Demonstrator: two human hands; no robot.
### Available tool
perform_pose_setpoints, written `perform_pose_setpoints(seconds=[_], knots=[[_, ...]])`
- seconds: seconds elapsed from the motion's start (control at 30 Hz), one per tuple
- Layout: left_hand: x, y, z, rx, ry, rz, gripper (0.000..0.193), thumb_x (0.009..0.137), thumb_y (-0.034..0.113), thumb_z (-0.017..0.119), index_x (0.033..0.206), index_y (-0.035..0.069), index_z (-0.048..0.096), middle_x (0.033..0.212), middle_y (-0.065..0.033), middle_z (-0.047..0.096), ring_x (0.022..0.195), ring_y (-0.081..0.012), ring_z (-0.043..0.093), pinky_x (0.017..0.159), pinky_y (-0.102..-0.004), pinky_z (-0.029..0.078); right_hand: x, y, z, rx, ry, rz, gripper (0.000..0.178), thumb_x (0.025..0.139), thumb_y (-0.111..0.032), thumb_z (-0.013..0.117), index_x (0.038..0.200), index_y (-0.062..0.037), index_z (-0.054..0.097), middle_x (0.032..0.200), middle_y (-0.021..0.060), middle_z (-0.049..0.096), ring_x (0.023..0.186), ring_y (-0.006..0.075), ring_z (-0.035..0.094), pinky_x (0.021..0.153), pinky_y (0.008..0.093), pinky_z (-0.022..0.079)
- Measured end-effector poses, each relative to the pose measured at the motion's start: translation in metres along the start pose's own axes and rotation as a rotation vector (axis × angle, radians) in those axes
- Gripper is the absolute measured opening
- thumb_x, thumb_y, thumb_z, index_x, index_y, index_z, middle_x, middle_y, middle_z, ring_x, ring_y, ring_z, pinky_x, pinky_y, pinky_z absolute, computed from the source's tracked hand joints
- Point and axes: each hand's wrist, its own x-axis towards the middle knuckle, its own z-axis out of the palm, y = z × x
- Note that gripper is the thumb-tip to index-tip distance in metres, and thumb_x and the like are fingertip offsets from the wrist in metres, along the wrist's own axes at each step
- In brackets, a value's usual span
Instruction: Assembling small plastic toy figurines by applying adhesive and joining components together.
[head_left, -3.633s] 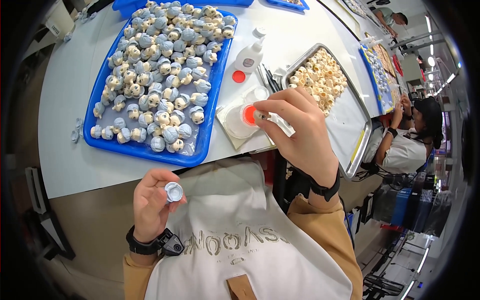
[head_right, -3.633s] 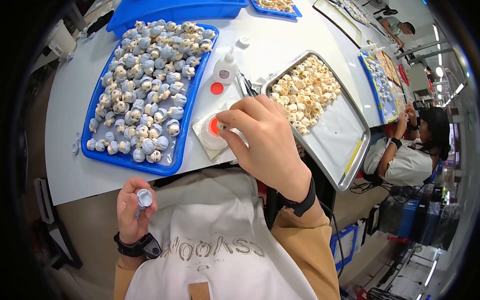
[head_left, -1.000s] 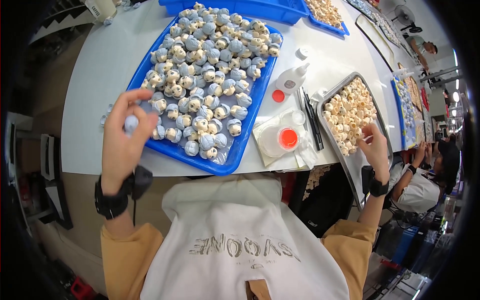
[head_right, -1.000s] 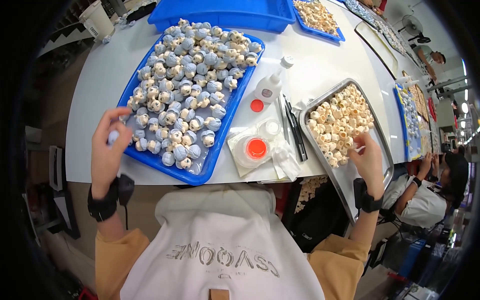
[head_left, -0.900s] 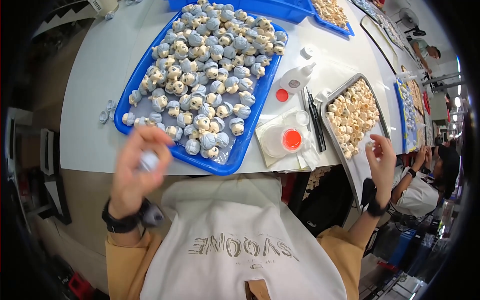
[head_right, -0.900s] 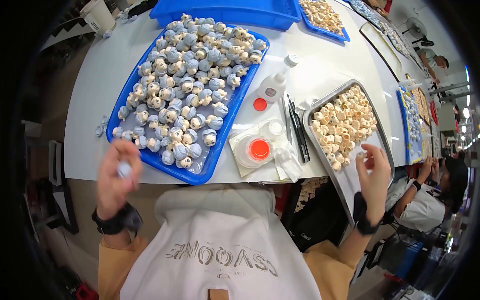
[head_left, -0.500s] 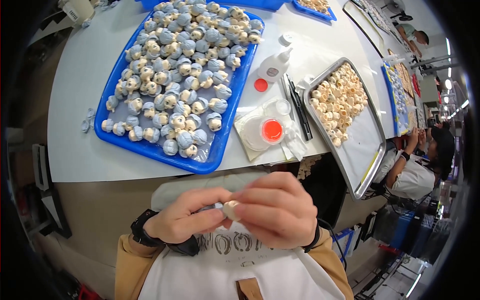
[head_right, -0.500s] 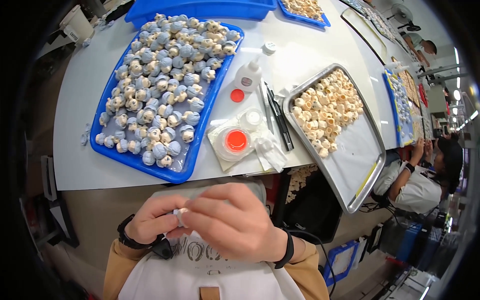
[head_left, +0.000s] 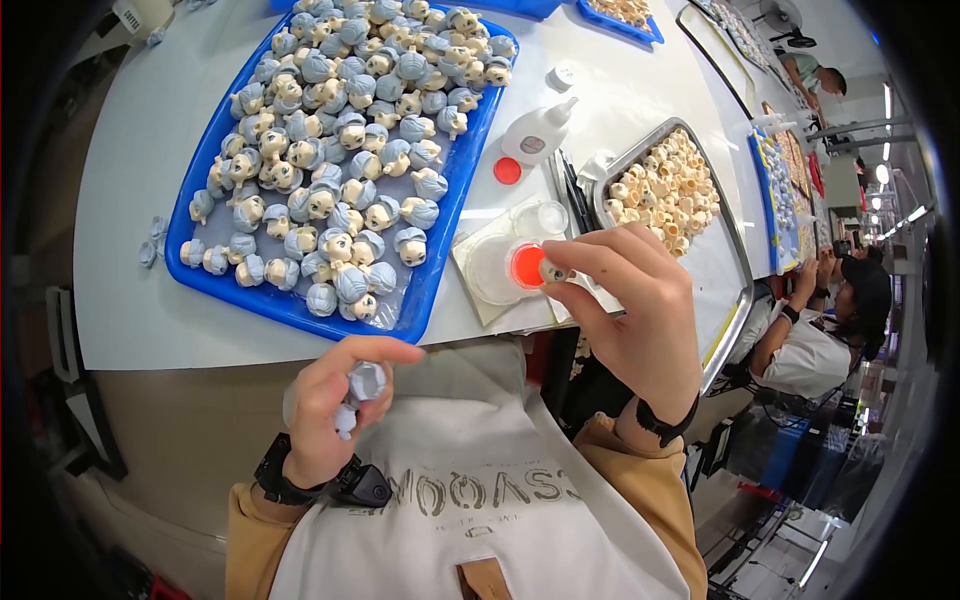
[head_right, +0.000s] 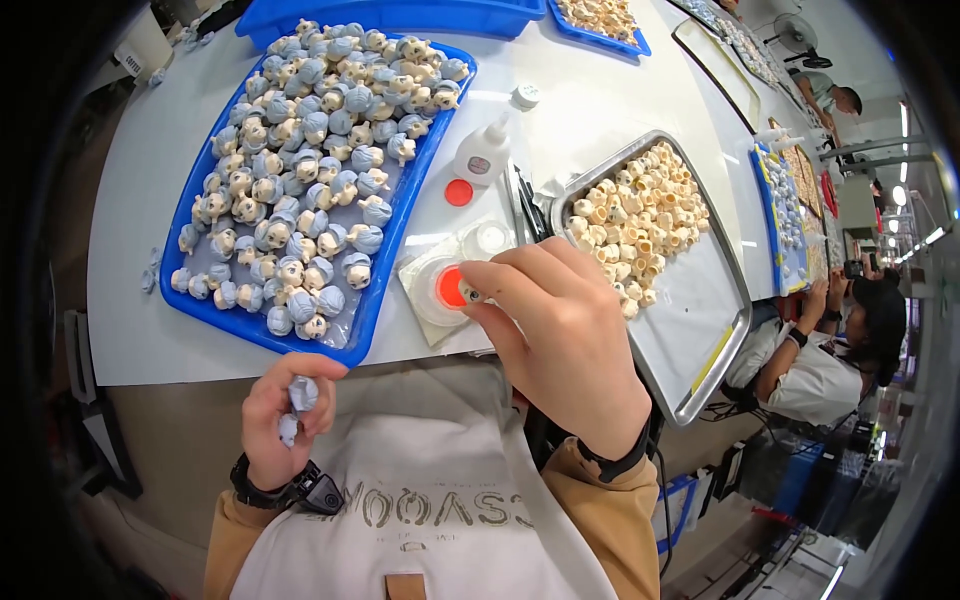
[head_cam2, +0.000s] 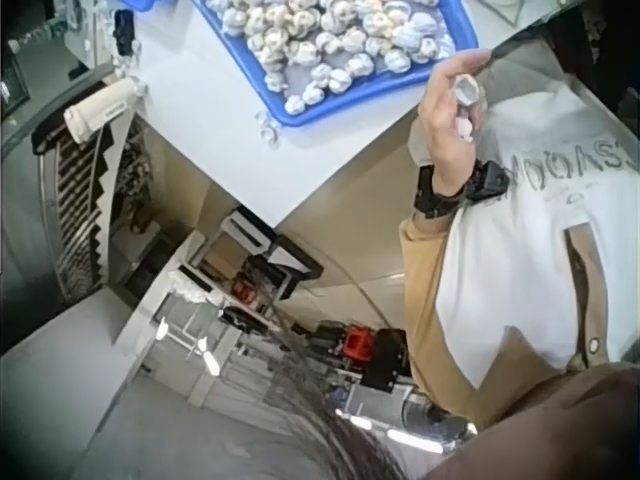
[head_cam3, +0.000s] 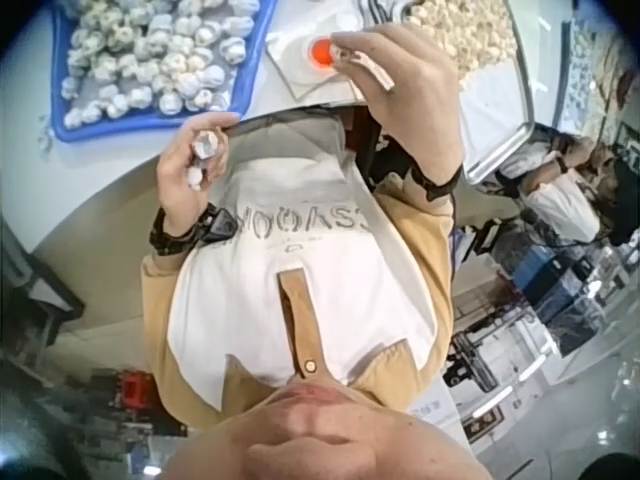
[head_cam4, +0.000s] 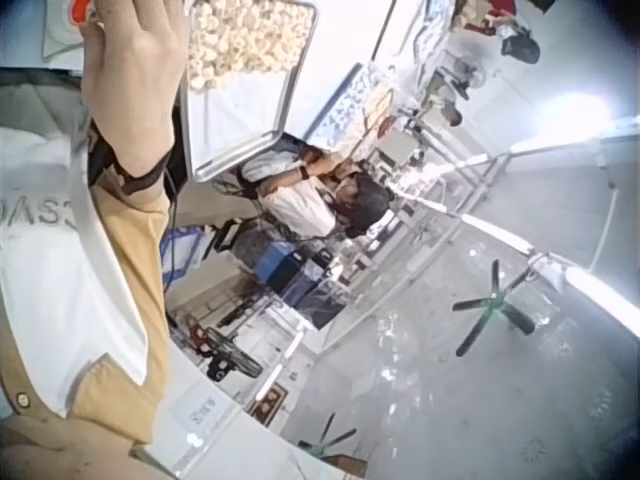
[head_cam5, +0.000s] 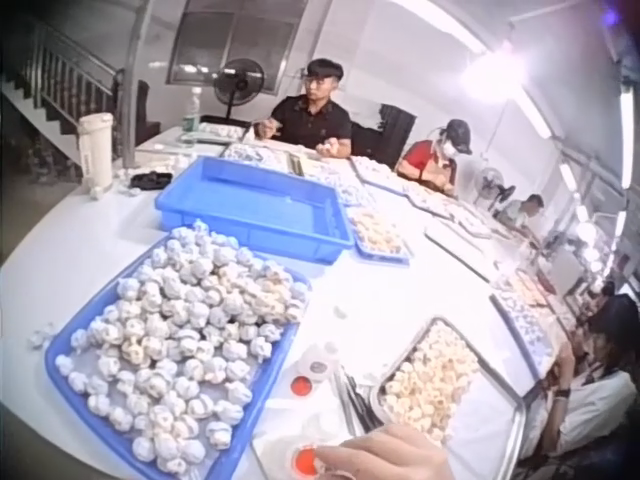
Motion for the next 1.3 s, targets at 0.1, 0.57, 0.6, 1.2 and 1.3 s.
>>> perform_pose_setpoints(seconds=[0.1,0.57,0.6,1.2,1.3], knots=[[0.0,0.005,0.001,0.013,-0.039,-0.154,0.034,0.095,0.019,0.039,0.114,-0.004,0.056,0.069,-0.0011,0.051,0.059,-0.0055,0.04,0.054,-0.02,0.03,0.002,0.001,0.002,-0.042,-0.038,-0.03,0.02,0.07,-0.002,0.072,0.089,-0.0068,0.066,0.08,0.0056,0.061,0.076,0.0246,0.057,0.068,0.0354,0.045],[0.0,0.002,-0.001,0.111,-0.077,-0.043,0.045,0.086,0.015,0.068,0.122,-0.002,0.047,0.089,-0.006,0.062,0.079,-0.0089,0.058,0.07,-0.0215,0.045,-0.022,-0.001,0.022,0.095,0.175,0.022,0.029,0.065,0.002,0.077,0.089,-0.003,0.064,0.084,0.0086,0.061,0.075,0.0249,0.058,0.064,0.0324,0.047],[-0.001,0.004,0.004,0.116,-0.071,-0.039,0.045,0.086,0.015,0.068,0.122,-0.002,0.047,0.089,-0.006,0.062,0.079,-0.0089,0.058,0.07,-0.0215,0.045,-0.027,-0.012,0.023,0.175,0.22,0.08,0.031,0.063,0.002,0.078,0.09,-0.003,0.063,0.085,0.0102,0.062,0.076,0.0236,0.059,0.065,0.0311,0.046],[0.002,-0.002,-0.001,0.171,-0.221,-0.139,0.028,0.082,0.001,0.065,0.109,0.0,0.058,0.099,-0.0042,0.065,0.086,-0.007,0.058,0.072,-0.0221,0.045,-0.034,-0.055,0.059,0.219,0.104,-0.283,0.047,0.067,-0.028,0.074,0.106,-0.0024,0.068,0.102,0.0081,0.06,0.082,0.0226,0.056,0.07,0.0316,0.048],[-0.003,-0.003,-0.012,0.147,-0.219,-0.269,0.02,0.083,0.002,0.062,0.103,0.0,0.058,0.095,-0.0053,0.066,0.088,-0.0086,0.059,0.076,-0.0233,0.046,-0.029,-0.053,0.062,0.216,0.035,-0.327,0.042,0.068,-0.028,0.071,0.098,0.0007,0.066,0.097,0.008,0.058,0.081,0.0228,0.056,0.069,0.0332,0.045]])
